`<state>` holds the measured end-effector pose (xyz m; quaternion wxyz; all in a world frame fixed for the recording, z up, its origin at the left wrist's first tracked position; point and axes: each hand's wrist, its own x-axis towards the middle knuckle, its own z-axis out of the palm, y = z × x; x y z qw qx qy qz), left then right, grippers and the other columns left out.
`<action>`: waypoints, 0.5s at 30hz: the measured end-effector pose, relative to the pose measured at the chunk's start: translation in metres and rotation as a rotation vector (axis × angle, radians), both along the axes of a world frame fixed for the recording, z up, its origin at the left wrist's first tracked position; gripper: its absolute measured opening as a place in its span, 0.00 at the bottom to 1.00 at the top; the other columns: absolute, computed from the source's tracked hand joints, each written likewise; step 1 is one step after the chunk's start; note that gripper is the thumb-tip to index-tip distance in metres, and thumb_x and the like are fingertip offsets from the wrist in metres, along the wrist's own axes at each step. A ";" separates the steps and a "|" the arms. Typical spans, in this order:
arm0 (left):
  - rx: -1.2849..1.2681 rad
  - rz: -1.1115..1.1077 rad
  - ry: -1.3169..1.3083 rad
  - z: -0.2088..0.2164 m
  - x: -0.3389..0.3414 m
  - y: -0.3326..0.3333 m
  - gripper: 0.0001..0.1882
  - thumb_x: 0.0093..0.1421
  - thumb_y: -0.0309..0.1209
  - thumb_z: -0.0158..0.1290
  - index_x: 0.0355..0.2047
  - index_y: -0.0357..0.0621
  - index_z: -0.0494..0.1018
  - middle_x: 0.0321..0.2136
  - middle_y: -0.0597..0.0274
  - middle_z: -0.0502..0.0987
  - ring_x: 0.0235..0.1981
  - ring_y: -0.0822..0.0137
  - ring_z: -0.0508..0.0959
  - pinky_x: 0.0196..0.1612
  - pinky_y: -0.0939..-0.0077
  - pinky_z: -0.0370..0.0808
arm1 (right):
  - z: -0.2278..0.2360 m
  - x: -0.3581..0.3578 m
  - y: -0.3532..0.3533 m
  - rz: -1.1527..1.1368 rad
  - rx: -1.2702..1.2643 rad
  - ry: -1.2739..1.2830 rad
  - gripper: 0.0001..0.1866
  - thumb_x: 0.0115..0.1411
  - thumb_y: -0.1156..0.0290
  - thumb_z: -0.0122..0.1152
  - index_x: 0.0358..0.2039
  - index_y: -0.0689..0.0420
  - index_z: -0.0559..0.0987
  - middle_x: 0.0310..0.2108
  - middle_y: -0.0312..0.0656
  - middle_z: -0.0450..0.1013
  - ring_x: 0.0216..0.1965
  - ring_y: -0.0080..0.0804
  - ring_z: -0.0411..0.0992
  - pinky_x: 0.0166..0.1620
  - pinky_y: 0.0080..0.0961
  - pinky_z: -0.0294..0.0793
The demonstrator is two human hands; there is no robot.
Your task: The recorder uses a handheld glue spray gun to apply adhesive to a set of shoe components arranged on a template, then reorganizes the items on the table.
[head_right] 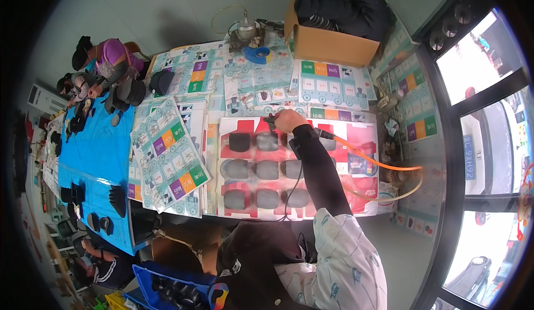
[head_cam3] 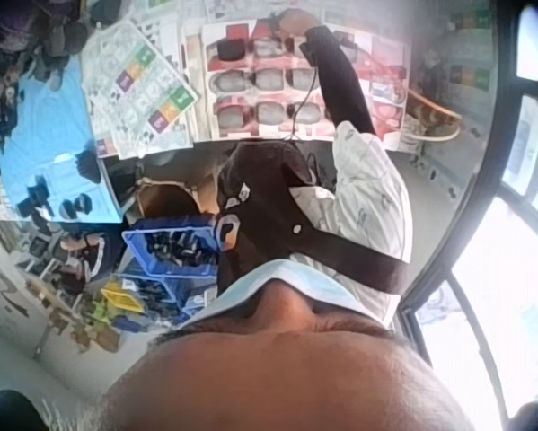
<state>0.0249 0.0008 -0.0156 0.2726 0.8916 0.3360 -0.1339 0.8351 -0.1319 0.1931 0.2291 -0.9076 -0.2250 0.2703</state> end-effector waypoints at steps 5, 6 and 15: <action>-0.010 -0.007 0.004 -0.001 0.007 0.002 0.09 0.56 0.29 0.55 0.37 0.48 0.81 0.35 0.55 0.83 0.39 0.53 0.83 0.44 0.58 0.80 | -0.008 0.011 -0.021 -0.058 -0.046 0.077 0.18 0.51 0.65 0.56 0.38 0.65 0.83 0.42 0.64 0.78 0.48 0.59 0.77 0.50 0.45 0.76; -0.007 -0.002 0.008 0.000 0.005 0.002 0.09 0.56 0.29 0.55 0.37 0.48 0.81 0.35 0.55 0.83 0.39 0.53 0.83 0.44 0.58 0.80 | -0.006 0.010 -0.021 -0.054 -0.045 0.079 0.18 0.51 0.65 0.56 0.38 0.65 0.83 0.42 0.64 0.78 0.48 0.59 0.77 0.50 0.45 0.76; -0.004 -0.013 -0.001 -0.003 0.005 0.000 0.09 0.55 0.29 0.55 0.37 0.48 0.81 0.35 0.55 0.83 0.39 0.52 0.83 0.44 0.58 0.80 | 0.001 0.006 -0.033 -0.108 -0.007 0.182 0.10 0.38 0.71 0.60 0.21 0.63 0.82 0.24 0.57 0.78 0.28 0.53 0.80 0.33 0.38 0.77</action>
